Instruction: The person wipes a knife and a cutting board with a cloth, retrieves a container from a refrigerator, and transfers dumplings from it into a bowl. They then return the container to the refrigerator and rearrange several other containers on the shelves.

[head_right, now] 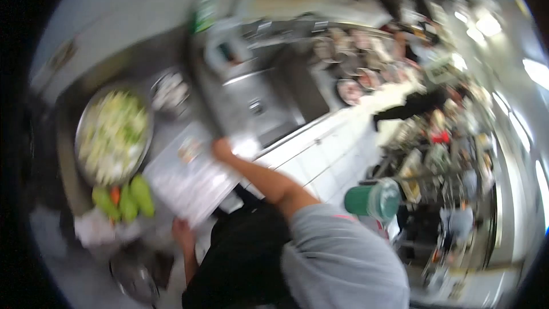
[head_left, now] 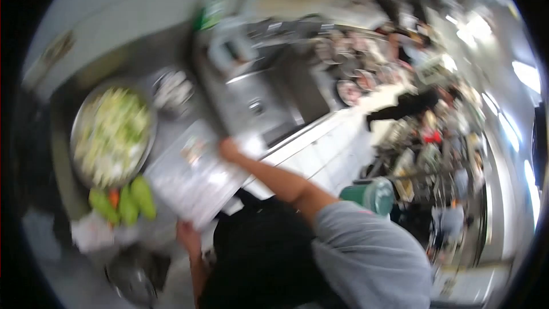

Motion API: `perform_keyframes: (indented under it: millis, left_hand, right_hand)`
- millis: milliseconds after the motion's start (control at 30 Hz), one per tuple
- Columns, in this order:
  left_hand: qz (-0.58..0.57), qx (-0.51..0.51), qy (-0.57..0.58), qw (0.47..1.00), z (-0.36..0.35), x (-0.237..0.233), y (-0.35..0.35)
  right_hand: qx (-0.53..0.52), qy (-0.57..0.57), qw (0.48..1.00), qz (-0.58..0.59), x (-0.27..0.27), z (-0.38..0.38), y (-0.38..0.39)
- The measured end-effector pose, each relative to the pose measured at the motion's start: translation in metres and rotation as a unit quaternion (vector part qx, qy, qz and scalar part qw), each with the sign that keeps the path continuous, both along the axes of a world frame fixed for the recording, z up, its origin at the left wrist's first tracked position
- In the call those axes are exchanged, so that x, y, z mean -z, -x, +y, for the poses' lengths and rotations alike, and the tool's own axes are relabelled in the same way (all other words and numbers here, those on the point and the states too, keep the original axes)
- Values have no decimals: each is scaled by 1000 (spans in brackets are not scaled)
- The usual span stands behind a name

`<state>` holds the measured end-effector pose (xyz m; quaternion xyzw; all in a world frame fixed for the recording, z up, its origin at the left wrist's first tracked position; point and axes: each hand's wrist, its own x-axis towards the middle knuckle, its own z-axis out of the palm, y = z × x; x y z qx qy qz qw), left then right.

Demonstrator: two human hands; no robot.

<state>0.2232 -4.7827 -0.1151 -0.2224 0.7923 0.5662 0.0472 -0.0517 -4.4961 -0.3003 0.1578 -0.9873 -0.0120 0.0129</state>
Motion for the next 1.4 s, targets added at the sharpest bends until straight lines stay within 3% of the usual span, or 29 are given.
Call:
perform_keyframes:
  millis: [33,67,100,133,167,233,267,300,333,467,533,767,833,967,1033,1167,1233,1267,1333,1400]
  left_hand:
    - [39,-33,-5,999,3,-5,-2]
    - [15,-71,-93,993,-9,18,-6]
    - [35,-41,-1,999,-20,12,-7]
    - [14,-104,-30,994,-23,20,-6]
    - [-33,-66,6,997,-30,10,-2]
    - [-35,-103,10,994,-52,88,-3]
    - [40,34,166,985,-67,124,-12]
    - [19,-85,-72,994,-56,96,-3]
    - [-15,-94,-91,991,-64,115,-2]
    - [-60,-74,-61,994,-67,102,10]
    - [-66,-65,-52,994,-70,99,16]
    - [-87,-46,-27,995,-73,90,25]
    - [-93,-41,-20,995,-71,87,25]
    - [-102,-21,3,995,-61,76,32]
    - [-109,-7,18,994,-53,61,36]
    - [-113,40,42,992,-17,29,54]
    - [-112,73,52,990,9,9,64]
    - [-117,94,57,987,23,-3,67]
    - [-121,138,59,981,59,-29,77]
    - [-127,188,62,972,97,-57,86]
  right_hand:
    - [-35,-41,998,15,-29,-9,-9]
    - [41,78,992,-86,-157,-22,-38]
    - [124,166,967,-148,-168,-33,-45]
    - [104,181,966,-149,-159,-33,-51]
    - [116,201,960,-155,-161,-34,-60]
    - [151,238,942,-184,-167,-34,-74]
    - [175,258,928,-206,-167,-34,-78]
    - [204,278,918,-198,-161,-38,-87]
    - [230,299,906,-193,-155,-43,-92]
    - [258,311,902,-153,-164,-47,-119]
    - [269,340,878,-203,-178,-42,-128]
    - [343,390,834,-186,-161,-45,-167]
    - [323,486,783,-215,-176,-39,-173]
    - [296,520,763,-246,-215,-24,-191]
    - [181,563,753,-289,-250,-1,-193]
    - [113,611,723,-304,-278,43,-191]
    - [53,800,411,-434,-287,75,-201]
    - [55,808,411,-420,-291,92,-210]
    - [16,870,324,-372,-297,128,-235]
    - [22,890,317,-326,-306,168,-263]
